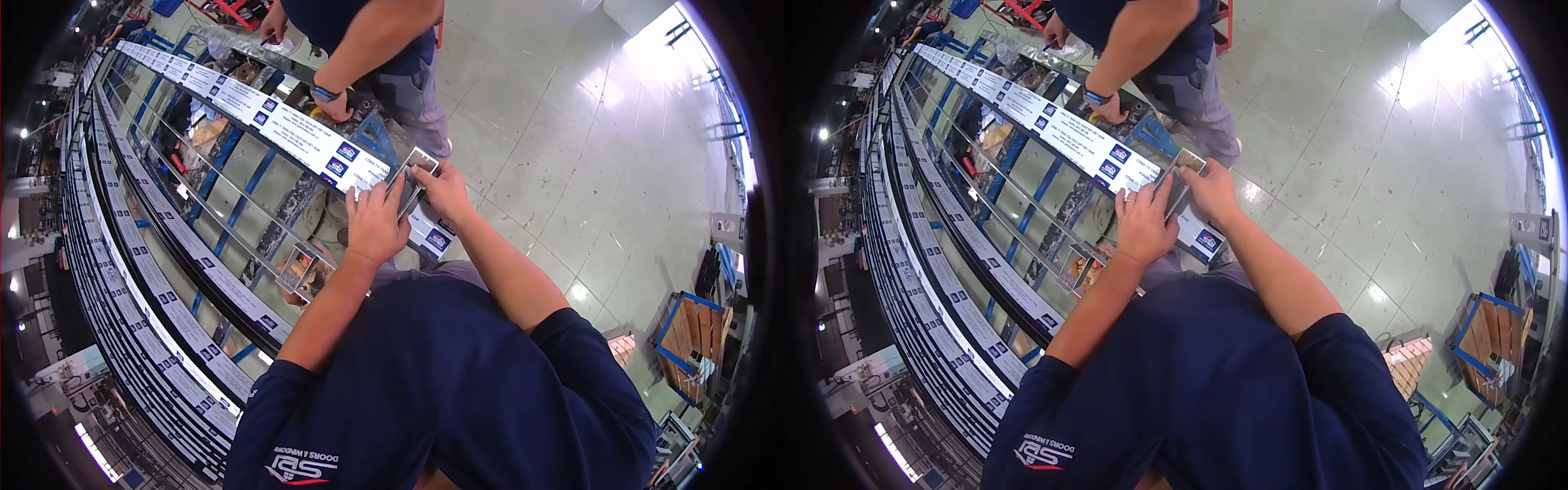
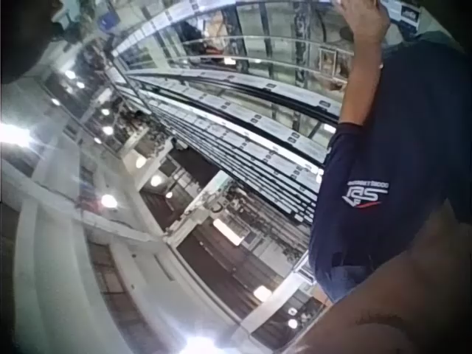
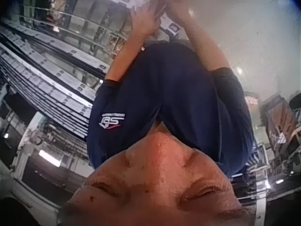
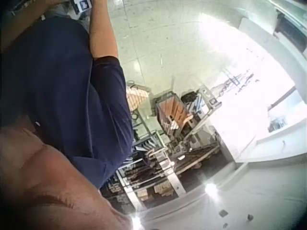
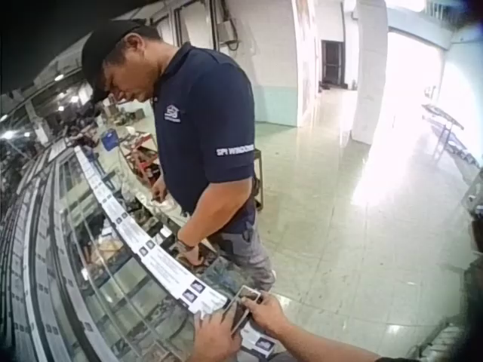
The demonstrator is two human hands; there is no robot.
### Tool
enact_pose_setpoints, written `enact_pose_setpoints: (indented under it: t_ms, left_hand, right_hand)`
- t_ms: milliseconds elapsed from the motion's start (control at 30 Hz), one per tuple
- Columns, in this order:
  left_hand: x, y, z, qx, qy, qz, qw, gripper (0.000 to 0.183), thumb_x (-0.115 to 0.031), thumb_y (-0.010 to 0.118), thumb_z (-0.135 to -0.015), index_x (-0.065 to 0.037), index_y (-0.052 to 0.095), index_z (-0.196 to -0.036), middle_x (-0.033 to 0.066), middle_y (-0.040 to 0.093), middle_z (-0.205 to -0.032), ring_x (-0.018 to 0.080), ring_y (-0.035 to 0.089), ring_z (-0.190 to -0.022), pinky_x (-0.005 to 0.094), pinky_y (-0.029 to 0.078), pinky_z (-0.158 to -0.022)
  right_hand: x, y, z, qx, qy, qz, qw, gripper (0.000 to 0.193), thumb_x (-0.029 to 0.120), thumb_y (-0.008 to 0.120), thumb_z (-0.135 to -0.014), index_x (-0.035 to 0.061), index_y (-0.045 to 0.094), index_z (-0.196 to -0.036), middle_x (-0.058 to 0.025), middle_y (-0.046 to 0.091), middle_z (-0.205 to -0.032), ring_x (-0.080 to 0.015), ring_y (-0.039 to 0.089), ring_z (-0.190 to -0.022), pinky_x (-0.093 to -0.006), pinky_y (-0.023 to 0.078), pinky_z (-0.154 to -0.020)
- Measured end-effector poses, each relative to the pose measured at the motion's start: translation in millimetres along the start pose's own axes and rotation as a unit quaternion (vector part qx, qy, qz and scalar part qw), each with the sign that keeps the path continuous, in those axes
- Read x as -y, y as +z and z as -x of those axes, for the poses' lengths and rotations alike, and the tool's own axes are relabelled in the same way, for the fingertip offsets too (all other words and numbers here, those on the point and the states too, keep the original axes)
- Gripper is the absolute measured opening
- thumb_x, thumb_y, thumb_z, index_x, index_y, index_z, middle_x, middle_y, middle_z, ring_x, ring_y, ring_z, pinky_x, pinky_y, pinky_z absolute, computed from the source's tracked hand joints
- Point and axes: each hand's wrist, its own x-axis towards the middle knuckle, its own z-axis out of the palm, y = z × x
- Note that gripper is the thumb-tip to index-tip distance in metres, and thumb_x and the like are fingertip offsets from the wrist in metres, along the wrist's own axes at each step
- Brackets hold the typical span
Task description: Assembling and inspecting long metal frame components with a colleague on a fabrication floor.
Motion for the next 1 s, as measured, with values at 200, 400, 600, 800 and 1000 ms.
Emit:
enact_pose_setpoints:
  t_ms: [200,400,600,800,1000]
  left_hand:
    - [-2,-25,-8,0.120,-0.023,0.004,0.993,0.111,-0.034,0.084,-0.076,-0.013,0.044,-0.178,0.0195,0.059,-0.144,0.0427,0.061,-0.134,0.0705,0.025,-0.135]
    - [8,-32,-12,0.179,0.003,0.008,0.984,0.119,-0.035,0.084,-0.077,-0.012,0.032,-0.182,0.0193,0.055,-0.151,0.0433,0.057,-0.143,0.0729,0.018,-0.137]
    - [3,-32,-12,0.179,0.007,0.006,0.984,0.116,-0.036,0.086,-0.083,-0.013,0.031,-0.183,0.0201,0.054,-0.156,0.0444,0.056,-0.143,0.0726,0.019,-0.137]
    - [3,-6,-2,0.097,-0.012,-0.017,0.995,0.087,-0.038,0.077,-0.102,-0.018,0.043,-0.179,0.0153,0.058,-0.153,0.0417,0.059,-0.137,0.0740,0.026,-0.133]
    - [3,-6,-1,0.089,-0.012,-0.017,0.996,0.087,-0.034,0.078,-0.100,-0.018,0.043,-0.179,0.0157,0.059,-0.151,0.0416,0.060,-0.135,0.0737,0.028,-0.133]
  right_hand:
    - [4,1,0,-0.004,0.005,0.021,1.000,0.045,0.031,0.087,-0.097,-0.0049,0.080,-0.122,-0.0161,0.084,-0.103,-0.0229,0.078,-0.092,-0.0408,0.060,-0.085]
    - [15,2,4,-0.001,0.018,0.006,1.000,0.043,0.029,0.087,-0.097,-0.0043,0.080,-0.123,-0.0135,0.085,-0.102,-0.0207,0.078,-0.090,-0.0395,0.060,-0.084]
    - [2,-1,-3,0.006,0.002,0.011,1.000,0.043,0.031,0.087,-0.097,-0.0031,0.081,-0.123,-0.0143,0.085,-0.102,-0.0211,0.078,-0.091,-0.0397,0.061,-0.084]
    - [1,-2,-3,0.012,0.002,0.052,0.999,0.046,0.035,0.086,-0.098,-0.0019,0.080,-0.124,-0.0153,0.084,-0.100,-0.0215,0.078,-0.089,-0.0398,0.060,-0.083]
    - [19,1,8,0.013,0.001,-0.005,1.000,0.047,0.033,0.085,-0.098,-0.0045,0.079,-0.125,-0.0151,0.084,-0.102,-0.0225,0.078,-0.091,-0.0396,0.060,-0.085]
